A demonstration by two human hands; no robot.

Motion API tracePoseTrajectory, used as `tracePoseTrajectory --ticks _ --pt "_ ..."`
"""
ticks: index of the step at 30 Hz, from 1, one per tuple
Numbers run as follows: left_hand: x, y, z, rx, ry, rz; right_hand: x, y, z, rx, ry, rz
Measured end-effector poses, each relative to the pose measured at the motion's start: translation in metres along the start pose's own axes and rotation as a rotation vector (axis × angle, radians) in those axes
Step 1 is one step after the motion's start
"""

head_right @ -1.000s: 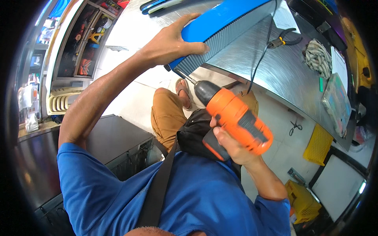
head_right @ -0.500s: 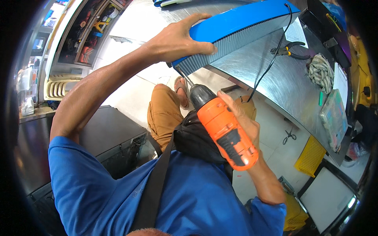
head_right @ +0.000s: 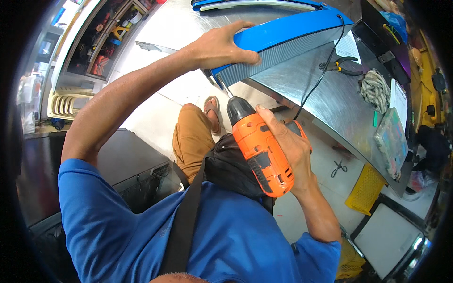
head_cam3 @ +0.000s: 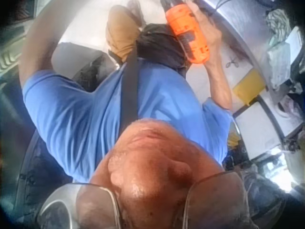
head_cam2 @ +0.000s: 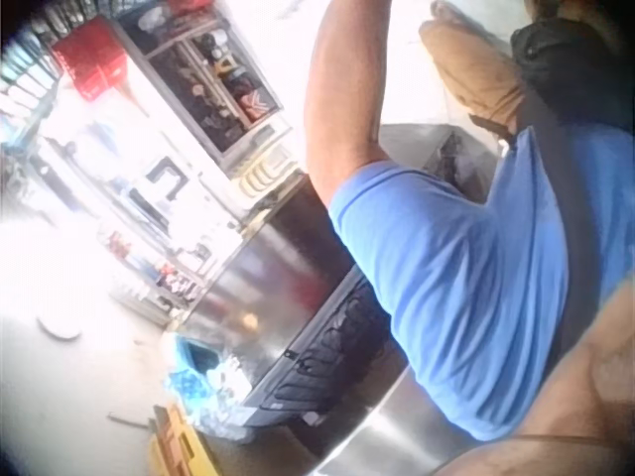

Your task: The person uses a cordless drill to attach a blue light fixture to a metal table. They then walk to a bakery rack, retrieve a loaf of bread, and place it in a plastic bag. Finally, they return to the table, open a cash box, and count coins.

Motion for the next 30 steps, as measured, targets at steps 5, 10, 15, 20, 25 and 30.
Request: tracePoseTrajectory --ticks 5,10,15,20,25,30 --pt "-0.001 0.002 -0.002 -0.008 -0.004 0.013 -0.001 -0.009 0.000 0.043 0.054 -0.022" --pt "-0.004 -0.007 0.004 -0.022 0.040 0.071 0.007 -0.012 -0.001 -0.039 -0.001 0.117" --pt "-0.004 0.000 0.000 0.009 -0.004 0.011 0.012 -0.014 -0.005 -0.015 -0.042 0.173" --pt "-0.003 -0.003 0.002 -0.008 0.027 0.028 0.004 -0.018 -0.011 -0.004 -0.034 0.112" --pt "-0.004 -0.006 0.006 -0.014 0.019 0.026 -0.002 -0.016 -0.016 0.010 -0.054 0.090" --pt "-0.005 -0.007 0.006 -0.031 0.018 0.032 -0.001 -0.015 -0.017 0.013 -0.059 0.104"
Point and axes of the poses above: each hand's wrist, its own x-axis towards the middle knuckle, its own z-axis out of the back of the hand, y = z × x, the point moved 1 cm from there along x, towards the middle knuckle, and after that the axes turned 3 degrees about -z, right-handed, at the moved point
